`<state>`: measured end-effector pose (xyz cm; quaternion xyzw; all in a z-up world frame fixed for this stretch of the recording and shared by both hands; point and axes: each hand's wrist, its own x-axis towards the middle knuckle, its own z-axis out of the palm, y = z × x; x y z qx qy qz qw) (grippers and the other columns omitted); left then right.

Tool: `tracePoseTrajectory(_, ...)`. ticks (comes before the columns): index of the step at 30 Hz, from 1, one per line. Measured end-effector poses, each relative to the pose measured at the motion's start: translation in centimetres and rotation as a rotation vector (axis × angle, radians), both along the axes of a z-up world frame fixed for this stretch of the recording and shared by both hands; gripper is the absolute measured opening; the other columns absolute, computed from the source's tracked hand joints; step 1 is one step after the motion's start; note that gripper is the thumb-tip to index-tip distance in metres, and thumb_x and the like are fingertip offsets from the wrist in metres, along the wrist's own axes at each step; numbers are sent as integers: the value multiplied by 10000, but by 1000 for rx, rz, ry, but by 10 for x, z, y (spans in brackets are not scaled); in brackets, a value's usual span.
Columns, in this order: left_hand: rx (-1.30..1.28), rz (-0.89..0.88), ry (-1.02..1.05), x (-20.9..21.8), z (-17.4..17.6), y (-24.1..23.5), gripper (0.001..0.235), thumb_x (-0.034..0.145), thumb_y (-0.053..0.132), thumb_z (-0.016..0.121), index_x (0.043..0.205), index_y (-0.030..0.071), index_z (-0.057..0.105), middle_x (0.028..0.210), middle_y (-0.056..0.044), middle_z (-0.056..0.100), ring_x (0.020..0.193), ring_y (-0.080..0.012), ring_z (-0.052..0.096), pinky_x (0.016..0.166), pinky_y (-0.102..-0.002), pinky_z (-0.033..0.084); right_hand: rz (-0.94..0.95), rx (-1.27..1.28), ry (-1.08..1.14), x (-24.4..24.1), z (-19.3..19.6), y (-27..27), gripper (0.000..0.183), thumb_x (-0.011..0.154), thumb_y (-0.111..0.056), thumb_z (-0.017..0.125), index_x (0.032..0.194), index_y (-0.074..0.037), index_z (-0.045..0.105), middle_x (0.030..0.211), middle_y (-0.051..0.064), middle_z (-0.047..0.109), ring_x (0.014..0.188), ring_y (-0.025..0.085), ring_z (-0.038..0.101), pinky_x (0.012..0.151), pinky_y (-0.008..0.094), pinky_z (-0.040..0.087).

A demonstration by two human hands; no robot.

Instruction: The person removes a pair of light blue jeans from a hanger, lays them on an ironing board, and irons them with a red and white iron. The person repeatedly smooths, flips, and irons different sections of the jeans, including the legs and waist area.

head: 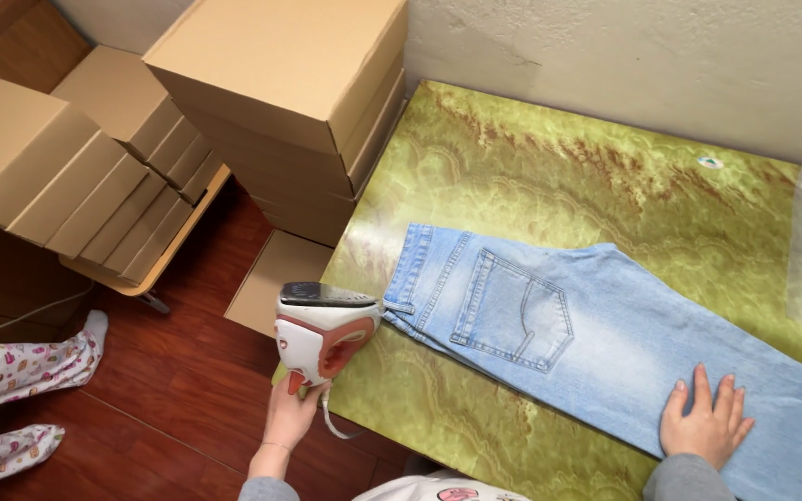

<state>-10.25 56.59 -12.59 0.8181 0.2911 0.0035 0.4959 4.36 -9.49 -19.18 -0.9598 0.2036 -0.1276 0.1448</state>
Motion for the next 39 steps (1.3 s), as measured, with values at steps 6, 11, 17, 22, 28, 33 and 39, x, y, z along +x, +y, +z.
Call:
tracePoseTrajectory(6,380,335,-4,-15,23,-53,746,660,336,1015,1232,84,607,1250,-95,576,1142,-322,648,831,-550,583,26,50,58,-3,23,9,639,1122,-533,327,1676,-248,468,1812,185,281,1676,372,157,1322,583,10)
tracePoseTrajectory(11,284,184,87,-15,-31,-136,372,873,519,791,1003,233,591,928,1,788,931,-242,806,794,-455,567,254,-41,185,-23,16,-4,837,949,-749,393,1677,-336,359,1823,125,175,1680,351,104,1323,606,10)
tracePoseTrajectory(17,274,-531,-309,106,26,-242,405,931,370,797,1221,127,649,1185,-59,695,1107,-245,686,944,-394,547,609,-93,232,-76,36,-18,972,799,-829,652,1646,-464,344,1833,34,86,1654,310,123,1306,620,90)
tracePoseTrajectory(22,458,-1026,-458,148,15,-333,723,897,441,844,1427,63,529,1550,-192,497,1447,-384,444,1154,-587,326,732,-43,6,-80,38,-49,664,912,-372,754,1552,-374,577,1746,9,385,1593,256,384,1288,531,313)
tracePoseTrajectory(28,645,-1283,-479,165,14,-366,952,824,628,875,1522,93,511,1738,-219,260,1598,-470,174,1211,-732,156,533,-5,8,-79,18,-135,985,595,111,773,1476,-317,664,1600,-80,576,1540,182,476,1328,473,335)
tracePoseTrajectory(33,645,-1205,-564,179,5,-304,1023,500,5,911,1468,110,600,1619,-126,528,1524,-315,451,1275,-663,136,236,64,12,-89,32,-220,973,495,84,607,1333,-378,784,1397,-93,761,1312,77,696,1348,333,384)
tracePoseTrajectory(39,667,-920,-322,204,54,-243,661,685,-50,768,1270,259,794,1193,23,846,1059,-182,828,952,-370,694,20,256,602,-63,96,-291,609,786,-11,730,1227,-391,908,1354,-68,840,1310,149,774,1149,253,563)
